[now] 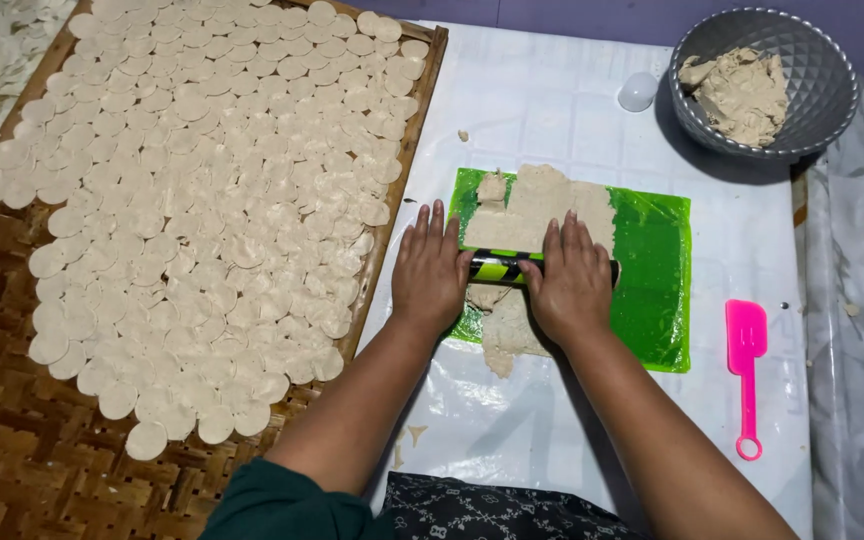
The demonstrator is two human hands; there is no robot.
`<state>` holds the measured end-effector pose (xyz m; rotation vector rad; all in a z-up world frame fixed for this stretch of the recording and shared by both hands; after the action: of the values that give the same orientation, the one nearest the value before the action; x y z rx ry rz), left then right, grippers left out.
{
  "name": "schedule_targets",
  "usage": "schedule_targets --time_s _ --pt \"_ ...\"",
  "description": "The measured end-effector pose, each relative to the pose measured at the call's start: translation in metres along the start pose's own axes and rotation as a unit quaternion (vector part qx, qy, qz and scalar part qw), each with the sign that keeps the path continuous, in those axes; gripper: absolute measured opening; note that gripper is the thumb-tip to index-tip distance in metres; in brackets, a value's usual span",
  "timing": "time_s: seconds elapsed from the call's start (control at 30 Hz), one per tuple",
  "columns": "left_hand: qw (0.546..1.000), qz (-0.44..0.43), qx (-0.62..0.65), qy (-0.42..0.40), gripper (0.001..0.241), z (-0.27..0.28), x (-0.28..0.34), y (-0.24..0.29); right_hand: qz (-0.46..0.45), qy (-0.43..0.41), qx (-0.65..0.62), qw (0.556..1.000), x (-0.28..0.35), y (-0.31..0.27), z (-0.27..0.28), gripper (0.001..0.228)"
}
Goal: Flattening pieces of dough using a rolling pin and spatula to prepare small crackers.
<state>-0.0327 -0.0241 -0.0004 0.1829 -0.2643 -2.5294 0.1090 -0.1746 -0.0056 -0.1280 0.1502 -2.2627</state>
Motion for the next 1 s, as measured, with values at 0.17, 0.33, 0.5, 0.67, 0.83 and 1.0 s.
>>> schedule_targets --time_s 0.17,0.33,0.5,0.67,0.83,1.0 --pt "0.999 -0.031 0.018 0.026 0.061 -0.004 0.053 -0.001 0.042 0.055 -0.004 0.998 0.056 0.0 -0.016 0.083" --pt "0.998 -0.046 0.038 0.019 0.061 -0.002 0.054 -0.005 0.046 0.067 0.009 0.997 0.058 0.001 -0.016 0.087" --pt "0.999 -0.04 0.019 0.018 0.063 -0.01 0.007 -0.008 0.029 0.035 -0.004 0.999 0.017 0.006 -0.006 0.084" --pt "1.0 -0.017 0.025 0.005 0.059 -0.012 -0.046 -0.008 -0.016 -0.021 -0.003 1.0 -0.035 0.01 0.007 0.075" --pt "0.999 0.019 -0.014 -0.048 0.061 -0.01 -0.098 -0.004 -0.033 -0.059 -0.016 0.998 -0.082 0.015 0.019 0.067" --pt "0.99 0.051 -0.011 -0.132 0.064 0.001 -0.143 -0.003 -0.049 -0.08 -0.034 0.995 -0.118 0.018 0.032 0.068"
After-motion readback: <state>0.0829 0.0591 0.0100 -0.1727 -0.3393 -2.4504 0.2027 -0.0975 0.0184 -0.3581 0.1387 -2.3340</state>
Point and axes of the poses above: each hand's wrist, its own x-axis away from the middle knuckle, its own z-axis out of the back of the hand, y = z × x, the point moved 1 cm from there along -x, towards the middle knuckle, and after that the axes turned 1 degree about z, right-handed, at the moved point
